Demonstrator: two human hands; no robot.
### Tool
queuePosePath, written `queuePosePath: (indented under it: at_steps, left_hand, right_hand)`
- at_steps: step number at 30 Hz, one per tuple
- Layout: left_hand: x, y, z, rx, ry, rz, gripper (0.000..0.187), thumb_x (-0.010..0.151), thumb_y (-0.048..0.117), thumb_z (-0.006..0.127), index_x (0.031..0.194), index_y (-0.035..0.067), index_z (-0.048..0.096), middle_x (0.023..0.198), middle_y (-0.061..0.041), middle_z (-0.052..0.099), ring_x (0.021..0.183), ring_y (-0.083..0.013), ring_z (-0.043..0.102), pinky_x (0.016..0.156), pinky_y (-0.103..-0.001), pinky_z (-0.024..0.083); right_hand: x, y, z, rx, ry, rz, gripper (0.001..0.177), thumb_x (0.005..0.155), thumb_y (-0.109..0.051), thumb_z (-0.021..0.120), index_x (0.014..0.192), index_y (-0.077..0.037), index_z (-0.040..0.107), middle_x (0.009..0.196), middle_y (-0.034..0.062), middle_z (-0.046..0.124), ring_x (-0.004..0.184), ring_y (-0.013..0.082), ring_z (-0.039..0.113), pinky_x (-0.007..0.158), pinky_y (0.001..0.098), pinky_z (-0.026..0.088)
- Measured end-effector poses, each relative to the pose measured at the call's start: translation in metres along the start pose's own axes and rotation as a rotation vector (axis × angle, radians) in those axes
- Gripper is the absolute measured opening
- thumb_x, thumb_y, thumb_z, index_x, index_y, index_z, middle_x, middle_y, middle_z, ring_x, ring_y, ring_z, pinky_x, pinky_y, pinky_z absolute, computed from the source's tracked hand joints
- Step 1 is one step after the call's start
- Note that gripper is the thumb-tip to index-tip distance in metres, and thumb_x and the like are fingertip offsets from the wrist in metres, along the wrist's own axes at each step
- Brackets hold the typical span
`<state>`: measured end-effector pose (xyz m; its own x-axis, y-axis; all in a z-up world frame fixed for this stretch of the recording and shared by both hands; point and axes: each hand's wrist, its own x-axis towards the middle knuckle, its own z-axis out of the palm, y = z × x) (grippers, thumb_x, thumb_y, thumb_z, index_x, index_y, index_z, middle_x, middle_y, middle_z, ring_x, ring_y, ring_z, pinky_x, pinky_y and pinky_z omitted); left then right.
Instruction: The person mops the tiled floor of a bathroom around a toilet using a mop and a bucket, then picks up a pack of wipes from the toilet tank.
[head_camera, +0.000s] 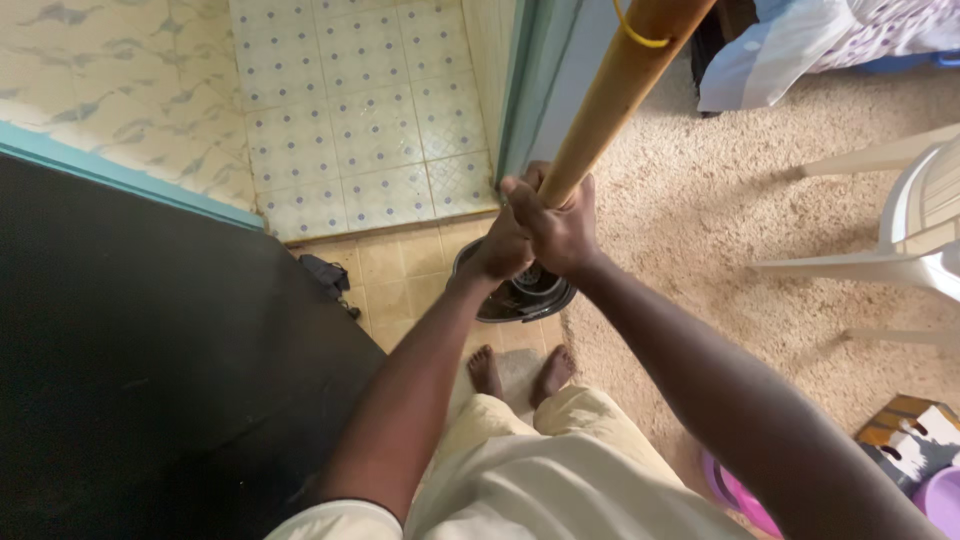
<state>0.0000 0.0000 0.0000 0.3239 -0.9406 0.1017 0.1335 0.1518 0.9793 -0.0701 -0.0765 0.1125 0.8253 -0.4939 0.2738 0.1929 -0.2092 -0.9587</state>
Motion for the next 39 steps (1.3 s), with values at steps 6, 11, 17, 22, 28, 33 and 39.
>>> queuePosePath:
  at_steps: [6,11,17,22,28,33,39]
  left_hand:
    - [0.005,0.042,-0.016,0.057,-0.069,0.014,0.03,0.104,0.031,0.06,0.116,0.004,0.054,0.101,-0.017,0.063,0.098,-0.0272,0.067,0.088,-0.04,0.058]
    - [-0.011,-0.001,0.027,0.401,0.472,0.099,0.027,0.101,0.029,0.058,0.105,0.002,0.06,0.09,-0.019,0.067,0.09,-0.0298,0.071,0.078,-0.041,0.058]
    - [-0.02,-0.013,0.088,0.508,0.928,-0.013,0.035,0.1,0.032,0.062,0.097,-0.003,0.062,0.079,-0.021,0.068,0.078,-0.032,0.072,0.067,-0.042,0.054]
    - [-0.026,0.003,0.079,0.351,0.646,-0.105,0.036,0.082,0.021,0.075,0.111,0.001,0.066,0.105,-0.014,0.068,0.098,-0.0262,0.069,0.077,-0.036,0.056]
    - [-0.05,0.025,0.053,0.076,0.302,0.033,0.081,0.057,0.003,0.078,0.134,0.012,0.053,0.126,-0.005,0.061,0.119,-0.0199,0.059,0.096,-0.029,0.053]
    - [-0.076,0.019,0.073,-0.03,0.541,-0.05,0.047,0.071,0.009,0.08,0.115,-0.004,0.067,0.104,-0.01,0.072,0.097,-0.0219,0.071,0.085,-0.033,0.059]
    - [-0.082,0.017,0.117,0.102,0.936,-0.001,0.033,0.087,0.023,0.076,0.105,-0.004,0.069,0.092,-0.014,0.073,0.087,-0.0216,0.071,0.075,-0.036,0.054]
  right_hand:
    - [-0.008,-0.024,0.016,-0.231,0.203,-0.007,0.04,0.107,-0.031,0.06,0.072,-0.015,0.051,0.054,-0.0023,0.052,0.044,0.0072,0.053,0.038,0.0251,0.043]
    - [0.005,-0.019,-0.022,0.132,-0.313,0.079,0.026,0.087,-0.012,0.069,0.069,-0.013,0.05,0.065,-0.002,0.052,0.056,0.0093,0.051,0.048,0.0273,0.044]
    - [0.012,-0.024,-0.05,0.319,-0.831,0.202,0.042,0.076,-0.012,0.081,0.063,-0.012,0.041,0.062,-0.0028,0.042,0.06,0.013,0.042,0.055,0.0297,0.035]
    - [-0.012,-0.018,-0.06,0.097,-0.723,0.096,0.038,0.081,-0.023,0.078,0.069,-0.013,0.044,0.066,-0.0032,0.047,0.063,0.0121,0.047,0.058,0.0296,0.042]
    - [-0.031,-0.067,-0.046,0.018,-0.549,-0.04,0.028,0.094,-0.028,0.07,0.079,-0.012,0.053,0.068,0.0,0.055,0.063,0.0116,0.054,0.058,0.03,0.047]
    - [-0.035,-0.107,-0.026,0.108,-0.537,-0.137,0.033,0.1,-0.026,0.068,0.073,-0.014,0.055,0.063,-0.0018,0.057,0.055,0.0083,0.056,0.051,0.0274,0.047]
    - [-0.046,-0.097,-0.02,0.105,-0.572,-0.016,0.048,0.093,-0.021,0.078,0.062,-0.014,0.042,0.057,-0.0018,0.045,0.05,0.0079,0.043,0.046,0.0273,0.036]
